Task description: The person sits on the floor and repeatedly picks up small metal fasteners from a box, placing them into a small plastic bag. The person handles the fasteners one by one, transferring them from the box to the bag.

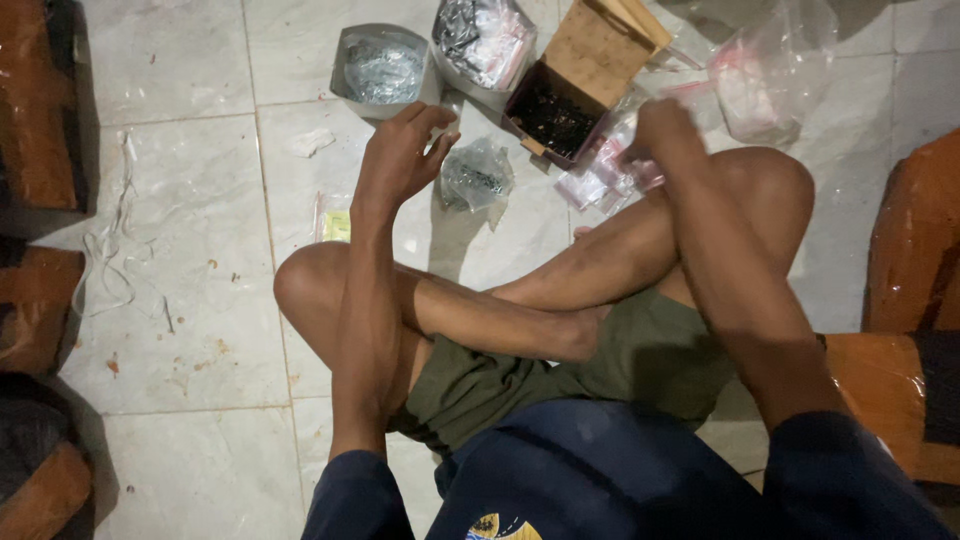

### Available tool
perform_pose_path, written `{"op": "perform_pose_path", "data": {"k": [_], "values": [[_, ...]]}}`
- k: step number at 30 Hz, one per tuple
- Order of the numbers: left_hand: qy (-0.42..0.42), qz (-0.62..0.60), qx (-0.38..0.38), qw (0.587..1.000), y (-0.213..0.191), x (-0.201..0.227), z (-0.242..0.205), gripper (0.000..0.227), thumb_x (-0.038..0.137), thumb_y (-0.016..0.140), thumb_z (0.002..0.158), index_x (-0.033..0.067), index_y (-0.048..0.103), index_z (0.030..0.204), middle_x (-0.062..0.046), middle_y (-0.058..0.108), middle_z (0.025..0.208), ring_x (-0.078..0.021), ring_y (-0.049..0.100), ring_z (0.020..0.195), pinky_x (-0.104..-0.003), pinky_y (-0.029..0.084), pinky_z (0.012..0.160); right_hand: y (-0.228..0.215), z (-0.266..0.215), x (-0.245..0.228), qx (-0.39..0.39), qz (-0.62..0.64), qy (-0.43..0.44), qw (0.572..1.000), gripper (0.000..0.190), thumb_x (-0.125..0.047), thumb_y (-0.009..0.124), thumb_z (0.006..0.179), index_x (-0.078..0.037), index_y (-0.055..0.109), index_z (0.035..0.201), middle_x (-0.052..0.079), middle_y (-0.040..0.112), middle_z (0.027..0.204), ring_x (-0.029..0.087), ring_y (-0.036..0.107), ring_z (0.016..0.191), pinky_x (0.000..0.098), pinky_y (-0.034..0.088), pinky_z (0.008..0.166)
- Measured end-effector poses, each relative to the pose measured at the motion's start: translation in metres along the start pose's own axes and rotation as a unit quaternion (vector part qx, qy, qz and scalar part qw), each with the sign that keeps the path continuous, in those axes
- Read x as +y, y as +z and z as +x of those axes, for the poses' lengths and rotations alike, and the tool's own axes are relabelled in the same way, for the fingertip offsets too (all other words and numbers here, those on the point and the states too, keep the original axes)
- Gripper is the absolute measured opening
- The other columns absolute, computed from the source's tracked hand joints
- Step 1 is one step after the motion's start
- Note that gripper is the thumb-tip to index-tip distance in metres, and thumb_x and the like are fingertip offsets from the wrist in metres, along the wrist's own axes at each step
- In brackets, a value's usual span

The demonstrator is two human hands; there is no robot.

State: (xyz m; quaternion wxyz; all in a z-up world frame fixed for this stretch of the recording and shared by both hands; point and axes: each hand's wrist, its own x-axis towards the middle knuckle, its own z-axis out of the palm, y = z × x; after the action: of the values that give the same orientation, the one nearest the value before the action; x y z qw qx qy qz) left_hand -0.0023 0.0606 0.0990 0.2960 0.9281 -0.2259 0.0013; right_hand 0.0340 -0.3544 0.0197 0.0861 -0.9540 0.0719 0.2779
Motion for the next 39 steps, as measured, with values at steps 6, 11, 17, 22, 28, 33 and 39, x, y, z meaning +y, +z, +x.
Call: {"op": "perform_pose_path", "data": {"k": [6,11,17,22,28,33,39], "values": [[-0.011,-0.021,-0.012,1.000,0.005,-0.003,0.000,0.023,0.020,0.076,0.107,0.0154,0.080,0.129,-0.013,0.078,0.111,-0.0410,0.082,0.097,-0.053,0.066,0.082,0.056,0.044,0.006,0.056,0.020,0.041,0.997,0.032,0.003,0.098,0.072,0.010,0.086,0.101,0.038,0.080,0.095,0.065,0.078,0.103,0.0718,0.065,0.082],[-0.010,-0.018,0.003,1.000,-0.005,0.000,-0.004,0.022,0.019,0.076,0.107,0.0139,0.080,0.129,-0.013,0.078,0.110,-0.0408,0.083,0.096,-0.053,0.066,0.081,0.035,0.050,0.031,0.063,0.009,0.041,0.997,0.042,-0.001,0.101,0.068,0.012,0.085,0.105,0.041,0.078,0.101,0.067,0.076,0.104,0.0758,0.062,0.083],[0.044,-0.071,0.020,0.996,0.007,0.001,-0.002,0.020,0.016,0.073,0.112,0.0041,0.079,0.128,-0.012,0.081,0.119,-0.0276,0.077,0.085,-0.044,0.057,0.072,-0.034,-0.016,0.011,-0.025,-0.022,0.041,0.999,0.034,-0.036,0.091,0.083,-0.006,0.077,0.094,0.020,0.075,0.099,0.038,0.074,0.096,0.0488,0.060,0.078],[0.060,-0.229,-0.005,0.972,0.046,0.032,0.006,0.038,0.033,0.079,0.110,0.0151,0.073,0.142,-0.013,0.076,0.142,-0.0282,0.076,0.117,-0.041,0.061,0.094,-0.062,-0.055,-0.014,-0.013,0.102,-0.224,0.969,0.054,-0.044,0.103,0.079,-0.022,0.081,0.123,0.004,0.079,0.107,0.022,0.069,0.094,0.0379,0.049,0.080],[-0.044,-0.525,-0.054,0.848,0.108,0.038,0.015,0.091,0.013,0.096,0.101,0.0109,0.039,0.172,-0.018,0.073,0.145,-0.0314,0.074,0.129,-0.050,0.056,0.117,-0.080,-0.093,-0.103,-0.111,0.407,-0.323,0.847,0.059,-0.014,0.096,0.091,0.003,0.070,0.141,0.012,0.073,0.089,0.012,0.060,0.066,0.0239,0.052,0.059],[-0.160,-0.485,-0.013,0.859,0.109,0.000,0.010,0.088,0.006,0.098,0.094,0.0059,0.044,0.164,-0.014,0.081,0.102,-0.0200,0.084,0.083,-0.031,0.072,0.078,-0.064,-0.093,-0.112,0.010,0.359,-0.331,0.872,0.012,-0.031,0.082,0.112,-0.021,0.088,0.112,0.005,0.079,0.078,0.016,0.076,0.077,0.0330,0.061,0.076],[-0.194,-0.409,-0.040,0.891,0.089,0.012,0.014,0.081,0.007,0.098,0.092,0.0134,0.055,0.160,-0.010,0.084,0.098,-0.0178,0.084,0.080,-0.030,0.068,0.073,-0.046,-0.072,-0.111,0.000,0.379,-0.329,0.865,0.034,-0.029,0.092,0.100,-0.017,0.081,0.130,0.005,0.081,0.107,0.015,0.076,0.096,0.0295,0.062,0.089]]}}
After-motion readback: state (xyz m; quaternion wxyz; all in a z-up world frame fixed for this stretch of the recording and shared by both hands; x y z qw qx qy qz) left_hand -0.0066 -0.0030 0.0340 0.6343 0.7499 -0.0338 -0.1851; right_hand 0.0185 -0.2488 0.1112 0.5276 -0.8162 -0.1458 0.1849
